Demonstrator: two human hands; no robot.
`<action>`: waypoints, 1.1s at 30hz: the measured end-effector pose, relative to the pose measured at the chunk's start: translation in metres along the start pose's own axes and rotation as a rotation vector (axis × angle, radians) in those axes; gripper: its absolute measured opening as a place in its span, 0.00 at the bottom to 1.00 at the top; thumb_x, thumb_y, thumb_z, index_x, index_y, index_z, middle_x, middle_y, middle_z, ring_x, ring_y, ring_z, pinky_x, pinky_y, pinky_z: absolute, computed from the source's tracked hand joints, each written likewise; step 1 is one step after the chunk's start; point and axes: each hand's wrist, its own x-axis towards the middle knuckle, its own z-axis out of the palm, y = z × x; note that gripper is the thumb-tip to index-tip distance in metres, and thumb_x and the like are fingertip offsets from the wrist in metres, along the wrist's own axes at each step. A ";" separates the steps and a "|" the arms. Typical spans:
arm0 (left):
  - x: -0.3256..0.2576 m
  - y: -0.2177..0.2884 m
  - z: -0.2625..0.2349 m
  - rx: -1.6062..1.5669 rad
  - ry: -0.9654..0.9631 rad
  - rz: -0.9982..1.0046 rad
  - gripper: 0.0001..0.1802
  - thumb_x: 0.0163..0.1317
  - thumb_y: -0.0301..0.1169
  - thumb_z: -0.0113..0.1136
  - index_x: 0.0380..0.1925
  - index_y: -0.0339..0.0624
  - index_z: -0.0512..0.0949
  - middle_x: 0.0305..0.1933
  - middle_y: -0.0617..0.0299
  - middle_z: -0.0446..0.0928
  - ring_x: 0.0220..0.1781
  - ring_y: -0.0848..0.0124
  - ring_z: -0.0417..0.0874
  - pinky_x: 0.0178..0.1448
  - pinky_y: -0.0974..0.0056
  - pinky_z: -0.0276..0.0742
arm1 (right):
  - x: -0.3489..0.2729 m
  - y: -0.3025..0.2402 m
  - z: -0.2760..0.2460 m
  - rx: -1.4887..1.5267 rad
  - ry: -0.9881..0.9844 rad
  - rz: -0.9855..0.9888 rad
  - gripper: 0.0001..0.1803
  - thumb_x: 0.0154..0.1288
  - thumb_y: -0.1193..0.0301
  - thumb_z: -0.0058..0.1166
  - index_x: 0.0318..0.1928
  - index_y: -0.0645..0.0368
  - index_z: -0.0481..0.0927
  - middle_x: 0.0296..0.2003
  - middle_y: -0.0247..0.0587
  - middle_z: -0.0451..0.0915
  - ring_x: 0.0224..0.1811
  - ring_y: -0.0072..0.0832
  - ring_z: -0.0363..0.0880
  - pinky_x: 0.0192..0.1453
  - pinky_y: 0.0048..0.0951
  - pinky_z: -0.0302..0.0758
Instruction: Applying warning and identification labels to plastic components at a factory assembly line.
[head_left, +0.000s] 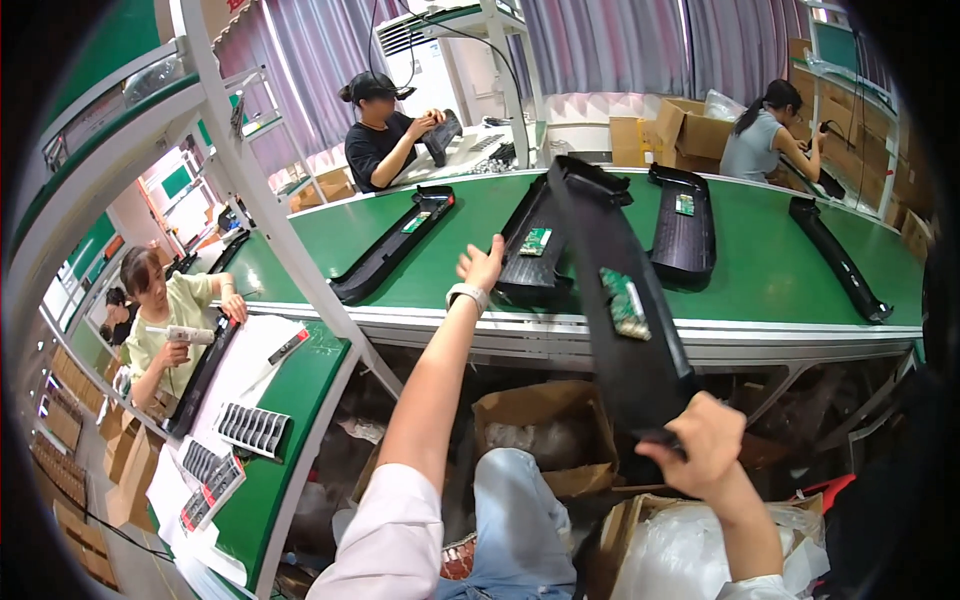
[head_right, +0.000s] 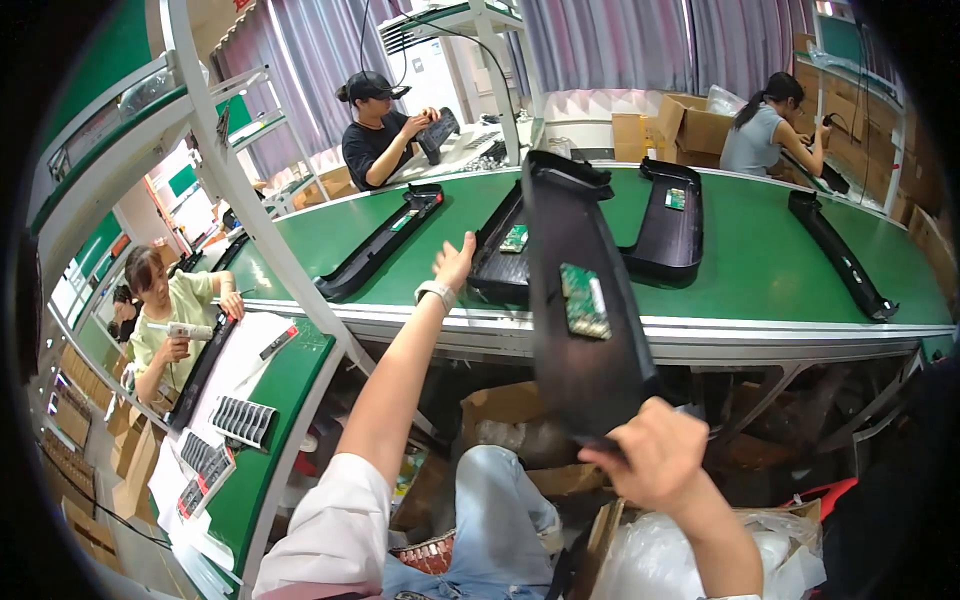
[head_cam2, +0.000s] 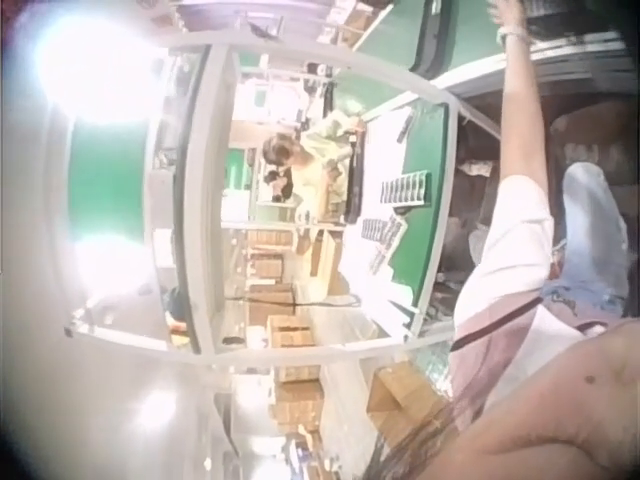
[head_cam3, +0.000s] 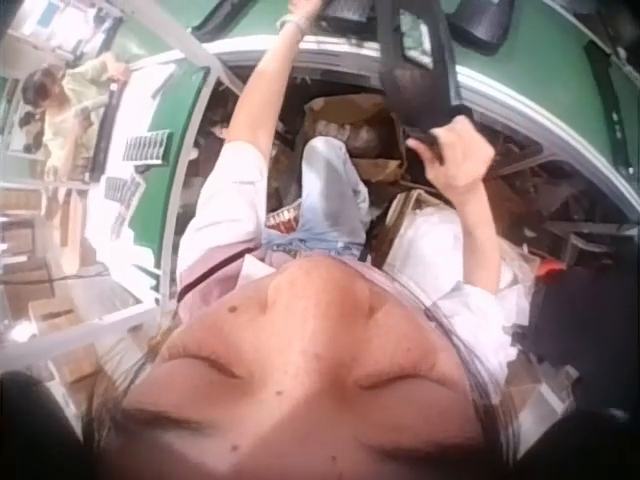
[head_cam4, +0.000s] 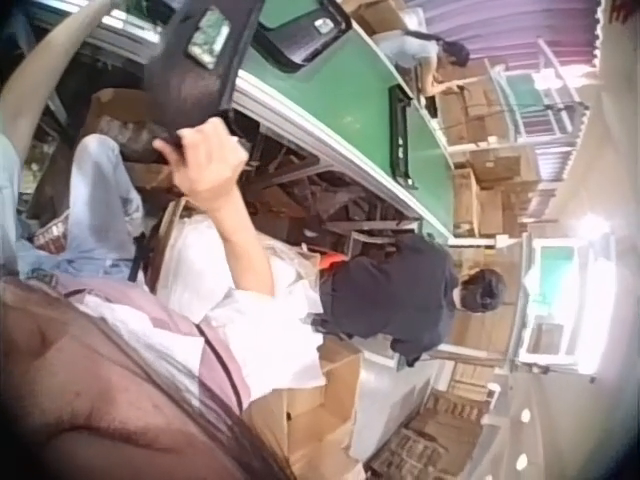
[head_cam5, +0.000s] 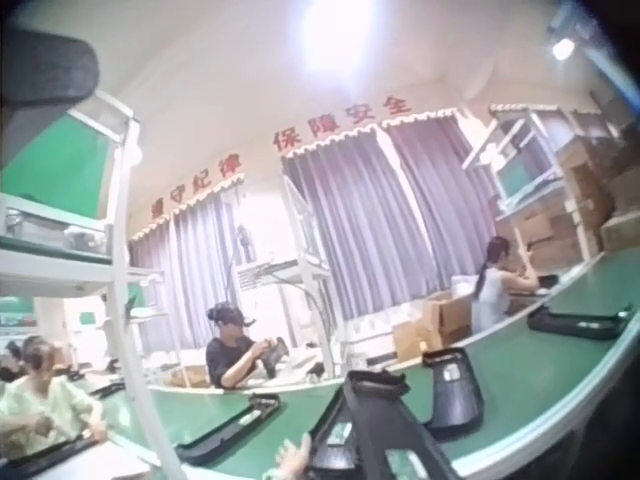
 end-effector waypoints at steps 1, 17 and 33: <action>-0.014 0.012 0.004 0.203 -0.011 0.231 0.41 0.62 0.65 0.46 0.61 0.42 0.64 0.53 0.48 0.76 0.54 0.53 0.76 0.54 0.38 0.69 | -0.007 -0.004 0.008 0.033 -0.004 -0.045 0.19 0.48 0.63 0.71 0.28 0.58 0.71 0.19 0.35 0.67 0.16 0.31 0.66 0.17 0.29 0.61; -0.359 0.020 -0.205 0.382 -0.608 0.082 0.48 0.36 0.23 0.59 0.67 0.40 0.64 0.62 0.62 0.74 0.53 0.78 0.74 0.55 0.74 0.70 | 0.000 -0.216 0.085 0.436 -0.427 -0.118 0.21 0.48 0.67 0.63 0.44 0.59 0.78 0.37 0.41 0.75 0.38 0.37 0.77 0.40 0.35 0.74; -0.470 -0.161 -0.261 0.697 -0.204 0.281 0.23 0.43 0.23 0.61 0.45 0.40 0.77 0.45 0.53 0.76 0.50 0.52 0.76 0.56 0.55 0.73 | 0.124 -0.354 0.319 0.849 -0.690 -0.234 0.11 0.55 0.76 0.61 0.41 0.60 0.79 0.31 0.44 0.77 0.34 0.41 0.80 0.38 0.36 0.76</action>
